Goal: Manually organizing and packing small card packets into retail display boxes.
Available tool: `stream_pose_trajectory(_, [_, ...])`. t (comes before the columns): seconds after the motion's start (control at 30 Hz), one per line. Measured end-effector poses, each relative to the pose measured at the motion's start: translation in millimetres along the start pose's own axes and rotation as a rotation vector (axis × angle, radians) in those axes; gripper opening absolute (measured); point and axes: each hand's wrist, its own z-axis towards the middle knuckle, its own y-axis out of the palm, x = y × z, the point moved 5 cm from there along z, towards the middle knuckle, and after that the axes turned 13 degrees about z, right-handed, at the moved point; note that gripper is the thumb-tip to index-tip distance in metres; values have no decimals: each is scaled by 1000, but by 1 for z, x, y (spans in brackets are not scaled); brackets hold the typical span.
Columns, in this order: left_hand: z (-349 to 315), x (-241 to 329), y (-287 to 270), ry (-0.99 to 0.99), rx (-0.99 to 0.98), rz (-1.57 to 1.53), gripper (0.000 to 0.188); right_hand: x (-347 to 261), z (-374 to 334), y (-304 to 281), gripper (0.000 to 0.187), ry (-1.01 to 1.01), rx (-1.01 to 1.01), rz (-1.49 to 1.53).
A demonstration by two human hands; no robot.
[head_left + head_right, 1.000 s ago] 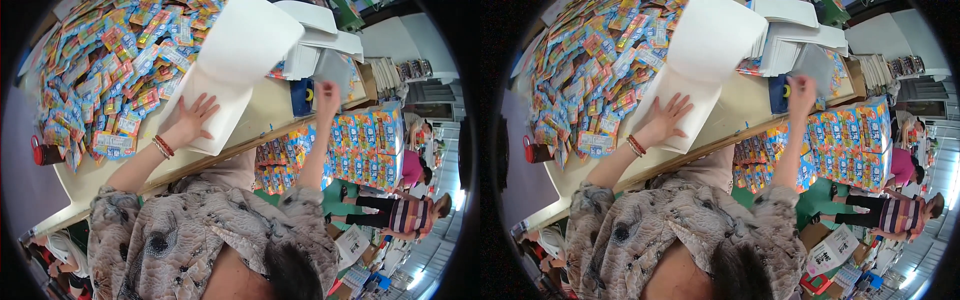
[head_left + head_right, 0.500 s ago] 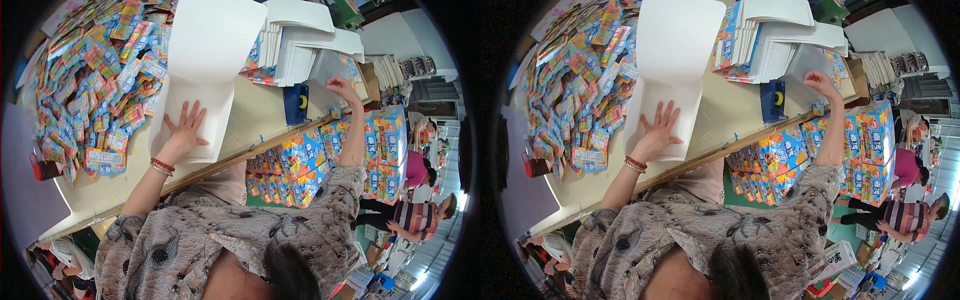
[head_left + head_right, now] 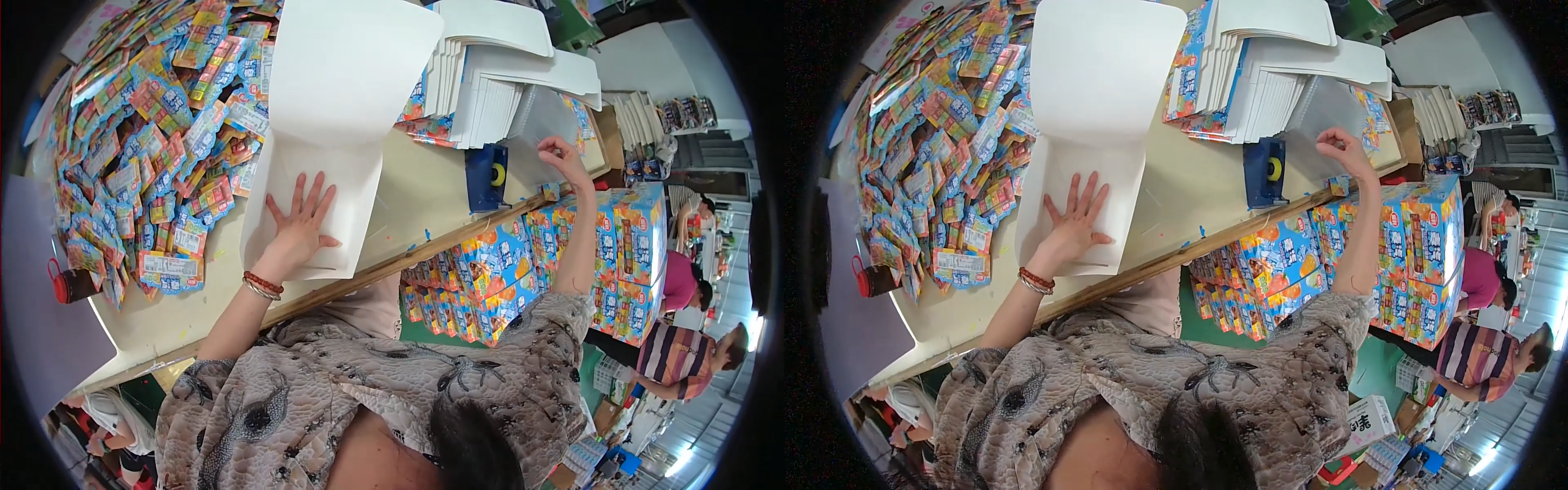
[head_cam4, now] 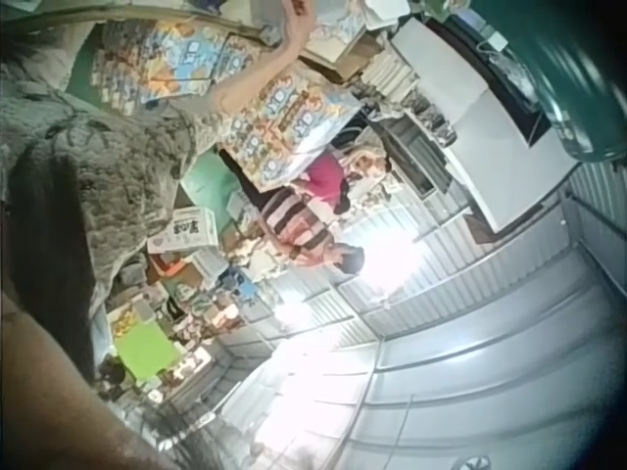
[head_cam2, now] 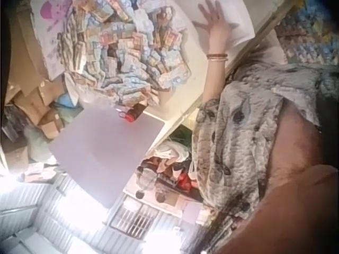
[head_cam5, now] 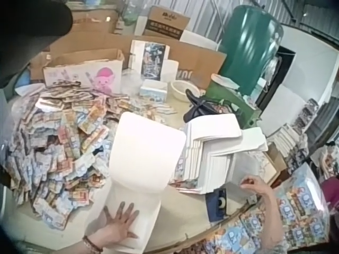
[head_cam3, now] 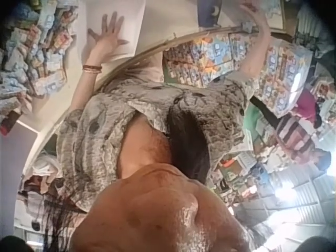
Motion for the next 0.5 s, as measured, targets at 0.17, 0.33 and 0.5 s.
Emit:
stream_pose_trajectory(0.17, [0, 0, 3, 3, 12, 19, 102, 3, 8, -10, 13, 87, -42, 69])
stream_pose_trajectory(0.33, [1, 1, -1, 1, -13, 10, 102, 7, 12, -15, 10, 103, -36, 32])
stream_pose_trajectory(0.5, [0, 1, -2, 1, -18, 8, 102, 3, 9, -13, 11, 72, -17, 61])
